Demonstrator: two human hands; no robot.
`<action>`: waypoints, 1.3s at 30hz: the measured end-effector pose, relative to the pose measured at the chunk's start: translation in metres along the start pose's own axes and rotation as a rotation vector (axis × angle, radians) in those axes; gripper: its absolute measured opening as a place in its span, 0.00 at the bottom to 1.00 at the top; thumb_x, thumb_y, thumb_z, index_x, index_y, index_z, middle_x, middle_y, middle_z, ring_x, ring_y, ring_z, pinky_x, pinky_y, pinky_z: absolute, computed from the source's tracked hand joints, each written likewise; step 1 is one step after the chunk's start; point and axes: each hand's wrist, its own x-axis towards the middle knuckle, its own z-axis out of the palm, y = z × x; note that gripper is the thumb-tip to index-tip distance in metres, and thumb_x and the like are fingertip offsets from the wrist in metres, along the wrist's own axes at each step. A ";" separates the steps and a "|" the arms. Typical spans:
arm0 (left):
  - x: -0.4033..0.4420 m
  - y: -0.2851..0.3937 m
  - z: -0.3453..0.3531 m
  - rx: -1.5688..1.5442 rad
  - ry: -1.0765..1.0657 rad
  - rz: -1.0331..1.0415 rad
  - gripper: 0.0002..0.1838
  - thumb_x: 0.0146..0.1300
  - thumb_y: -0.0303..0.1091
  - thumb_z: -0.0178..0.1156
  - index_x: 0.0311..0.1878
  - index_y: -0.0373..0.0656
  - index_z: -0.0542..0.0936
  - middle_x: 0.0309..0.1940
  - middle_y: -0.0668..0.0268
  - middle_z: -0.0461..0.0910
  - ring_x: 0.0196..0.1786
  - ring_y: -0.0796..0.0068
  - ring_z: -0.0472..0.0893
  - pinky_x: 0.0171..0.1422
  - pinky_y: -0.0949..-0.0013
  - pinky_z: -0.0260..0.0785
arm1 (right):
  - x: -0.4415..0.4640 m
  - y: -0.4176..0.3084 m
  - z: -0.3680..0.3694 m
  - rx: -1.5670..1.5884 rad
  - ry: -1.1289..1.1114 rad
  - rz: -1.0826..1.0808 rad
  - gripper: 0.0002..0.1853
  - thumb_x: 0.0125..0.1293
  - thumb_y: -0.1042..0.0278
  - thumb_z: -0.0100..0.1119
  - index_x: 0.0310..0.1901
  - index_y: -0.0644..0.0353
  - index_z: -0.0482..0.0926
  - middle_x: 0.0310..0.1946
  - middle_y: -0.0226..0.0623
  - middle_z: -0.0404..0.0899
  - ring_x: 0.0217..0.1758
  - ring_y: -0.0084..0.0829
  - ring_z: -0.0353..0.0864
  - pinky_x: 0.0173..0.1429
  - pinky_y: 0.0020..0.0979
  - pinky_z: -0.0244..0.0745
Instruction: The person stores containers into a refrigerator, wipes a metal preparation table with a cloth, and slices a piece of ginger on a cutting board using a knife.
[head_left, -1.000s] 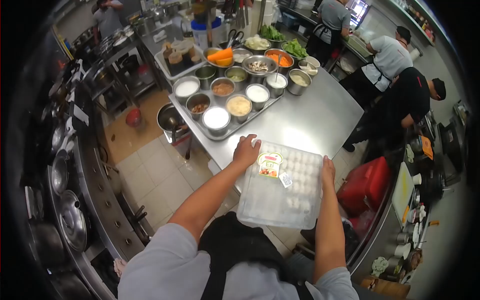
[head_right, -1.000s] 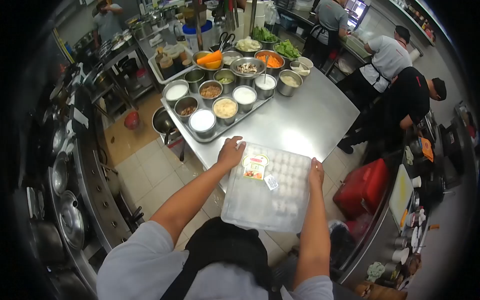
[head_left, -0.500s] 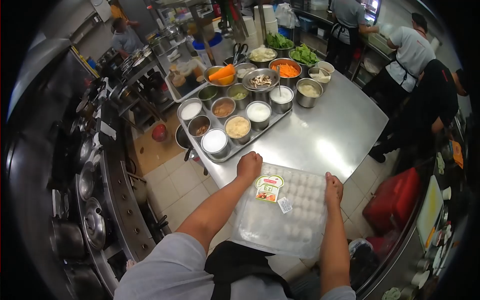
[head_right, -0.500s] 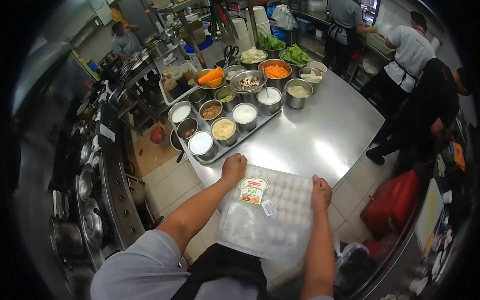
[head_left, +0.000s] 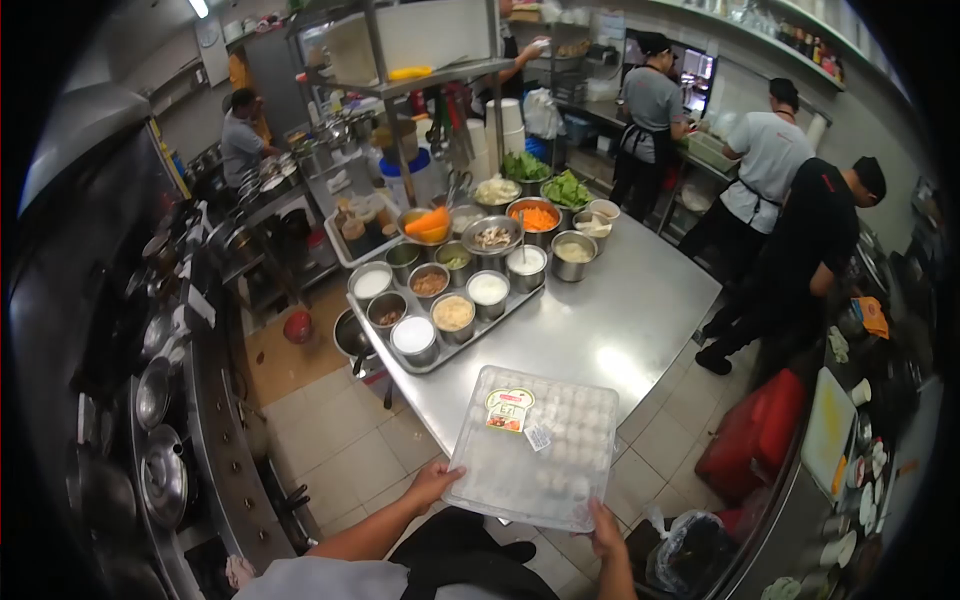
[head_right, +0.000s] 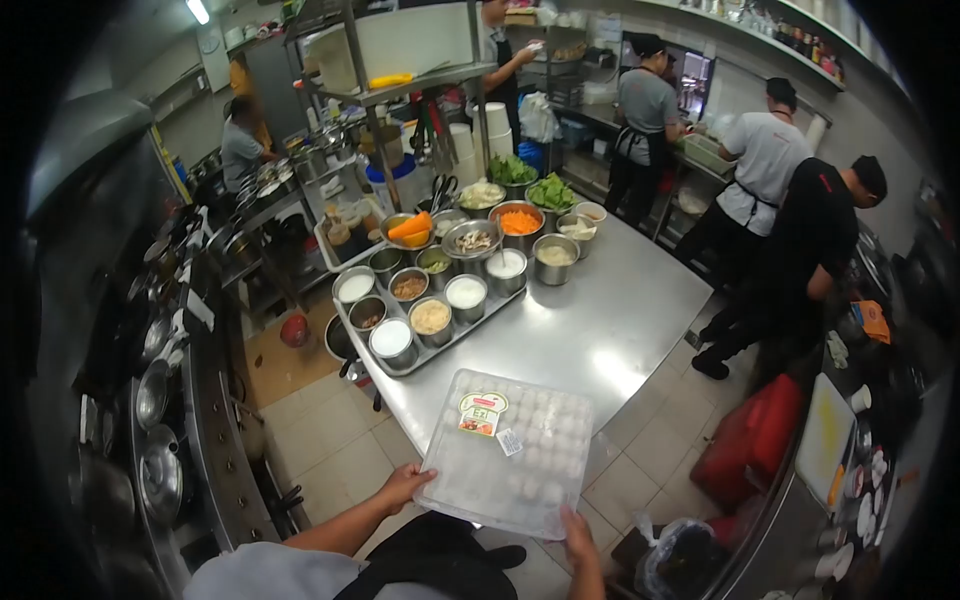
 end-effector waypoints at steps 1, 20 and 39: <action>0.005 -0.007 -0.007 0.011 -0.015 0.021 0.19 0.67 0.45 0.64 0.47 0.38 0.78 0.40 0.60 0.82 0.44 0.69 0.82 0.49 0.65 0.75 | -0.020 -0.001 0.010 0.048 -0.032 0.009 0.27 0.74 0.46 0.53 0.59 0.64 0.73 0.43 0.41 0.83 0.42 0.35 0.84 0.42 0.39 0.81; 0.003 0.059 -0.045 -0.377 -1.086 -0.115 0.41 0.47 0.38 0.59 0.68 0.34 0.65 0.59 0.48 0.74 0.63 0.47 0.75 0.71 0.46 0.66 | -0.198 0.119 0.144 0.325 0.423 -0.399 0.27 0.74 0.42 0.48 0.59 0.58 0.73 0.49 0.36 0.80 0.43 0.30 0.81 0.41 0.34 0.79; -0.166 0.092 0.038 -0.284 -1.509 -0.249 0.41 0.51 0.38 0.63 0.69 0.34 0.65 0.59 0.51 0.75 0.62 0.53 0.77 0.70 0.51 0.68 | -0.676 0.294 0.070 0.243 2.601 -1.024 0.40 0.76 0.36 0.43 0.63 0.75 0.72 0.60 0.54 0.76 0.60 0.46 0.76 0.66 0.38 0.68</action>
